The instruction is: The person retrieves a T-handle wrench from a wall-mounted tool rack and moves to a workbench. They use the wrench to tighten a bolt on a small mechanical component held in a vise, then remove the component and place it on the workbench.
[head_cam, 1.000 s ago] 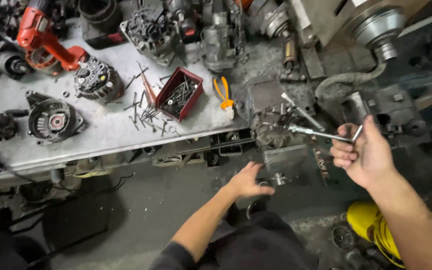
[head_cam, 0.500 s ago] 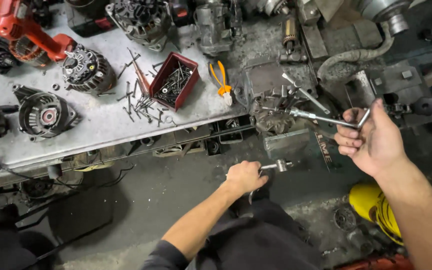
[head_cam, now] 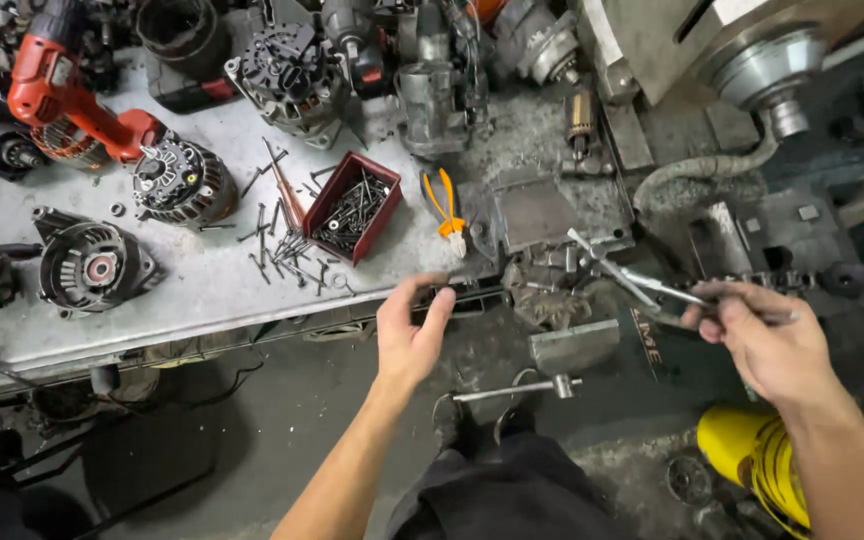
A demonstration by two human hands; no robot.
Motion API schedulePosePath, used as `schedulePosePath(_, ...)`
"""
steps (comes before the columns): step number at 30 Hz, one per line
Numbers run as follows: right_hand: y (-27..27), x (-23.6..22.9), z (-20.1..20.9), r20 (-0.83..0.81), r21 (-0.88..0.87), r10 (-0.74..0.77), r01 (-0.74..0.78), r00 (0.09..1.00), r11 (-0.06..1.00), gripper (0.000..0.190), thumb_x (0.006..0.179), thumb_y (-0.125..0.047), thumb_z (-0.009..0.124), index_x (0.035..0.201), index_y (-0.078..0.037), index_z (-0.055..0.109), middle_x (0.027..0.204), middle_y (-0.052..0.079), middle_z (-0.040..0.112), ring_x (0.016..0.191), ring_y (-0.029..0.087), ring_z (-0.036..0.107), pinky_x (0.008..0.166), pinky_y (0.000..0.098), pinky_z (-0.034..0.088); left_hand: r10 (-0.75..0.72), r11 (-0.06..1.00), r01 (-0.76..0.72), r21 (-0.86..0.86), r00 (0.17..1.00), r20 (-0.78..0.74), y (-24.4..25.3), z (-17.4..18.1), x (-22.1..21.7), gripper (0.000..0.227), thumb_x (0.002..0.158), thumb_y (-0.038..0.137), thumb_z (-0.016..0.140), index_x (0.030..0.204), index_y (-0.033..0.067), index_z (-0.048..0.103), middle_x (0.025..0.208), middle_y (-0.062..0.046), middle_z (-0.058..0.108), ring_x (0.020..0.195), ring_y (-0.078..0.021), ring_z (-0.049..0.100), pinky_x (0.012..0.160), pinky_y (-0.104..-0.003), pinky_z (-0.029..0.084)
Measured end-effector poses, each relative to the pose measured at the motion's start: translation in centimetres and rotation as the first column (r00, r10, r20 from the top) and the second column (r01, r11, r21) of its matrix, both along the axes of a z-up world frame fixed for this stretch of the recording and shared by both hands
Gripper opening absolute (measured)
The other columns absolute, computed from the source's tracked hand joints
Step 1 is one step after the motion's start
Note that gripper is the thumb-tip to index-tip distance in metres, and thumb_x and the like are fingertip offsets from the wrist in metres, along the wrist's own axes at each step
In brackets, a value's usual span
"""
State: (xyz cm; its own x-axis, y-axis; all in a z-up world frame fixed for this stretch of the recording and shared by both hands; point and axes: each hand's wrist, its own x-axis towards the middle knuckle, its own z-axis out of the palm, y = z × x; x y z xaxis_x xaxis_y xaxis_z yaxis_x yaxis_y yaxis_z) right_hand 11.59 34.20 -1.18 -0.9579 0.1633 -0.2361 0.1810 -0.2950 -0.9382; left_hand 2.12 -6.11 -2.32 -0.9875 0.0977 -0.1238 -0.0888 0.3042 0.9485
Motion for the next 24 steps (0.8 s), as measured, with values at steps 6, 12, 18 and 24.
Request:
schedulePosePath(6,-1.4,-1.9,2.5,-0.181,0.594,0.24,-0.088,0.954,0.799,0.022,0.096,0.006,0.059,0.115,0.007,0.07,0.102,0.013,0.073,0.089,0.017,0.067,0.08,0.0285,0.053,-0.142,0.974,0.212,0.073,0.835,-0.532,3.6,4.2,-2.2,0.039,0.094,0.023,0.071,0.126,0.003,0.064,0.132,-0.017,0.068,0.129,-0.0316,0.064,0.113,-0.042,0.048)
schedulePosePath(12,-1.9,-3.1,4.2,-0.32,0.796,0.414,0.005,0.852,0.605,0.026,0.087,0.008,0.064,0.112,0.002,0.072,0.1,0.009,0.074,0.09,0.02,0.067,0.082,0.0282,0.053,-0.359,0.888,0.453,0.077,0.789,-0.498,6.7,3.9,-2.5,0.04,0.101,0.024,0.064,0.135,0.0031,0.06,0.139,-0.018,0.063,0.141,-0.0341,0.056,0.12,-0.044,0.043)
schedulePosePath(18,-1.2,-3.4,4.6,-0.378,0.926,0.592,0.287,0.712,0.246,0.037,0.073,0.005,0.067,0.108,-0.005,0.075,0.103,0.009,0.072,0.093,0.027,0.065,0.081,0.0371,0.049,-0.411,0.858,0.506,0.082,0.775,-0.48,7.6,2.7,-2.4,0.034,0.107,0.023,0.054,0.131,0.0008,0.061,0.136,-0.02,0.063,0.144,-0.0364,0.05,0.12,-0.044,0.041)
schedulePosePath(24,-1.7,-3.6,5.3,-0.35,0.884,0.699,0.467,0.623,0.026,0.033,0.075,-0.01,0.073,0.108,-0.015,0.077,0.104,0.003,0.071,0.095,0.027,0.063,0.082,0.0418,0.045,-0.383,0.86,0.479,0.176,0.834,-0.398,7.8,1.7,-2.3,0.033,0.109,0.021,0.049,0.129,-0.0005,0.064,0.136,-0.022,0.062,0.143,-0.0323,0.05,0.115,-0.04,0.042)
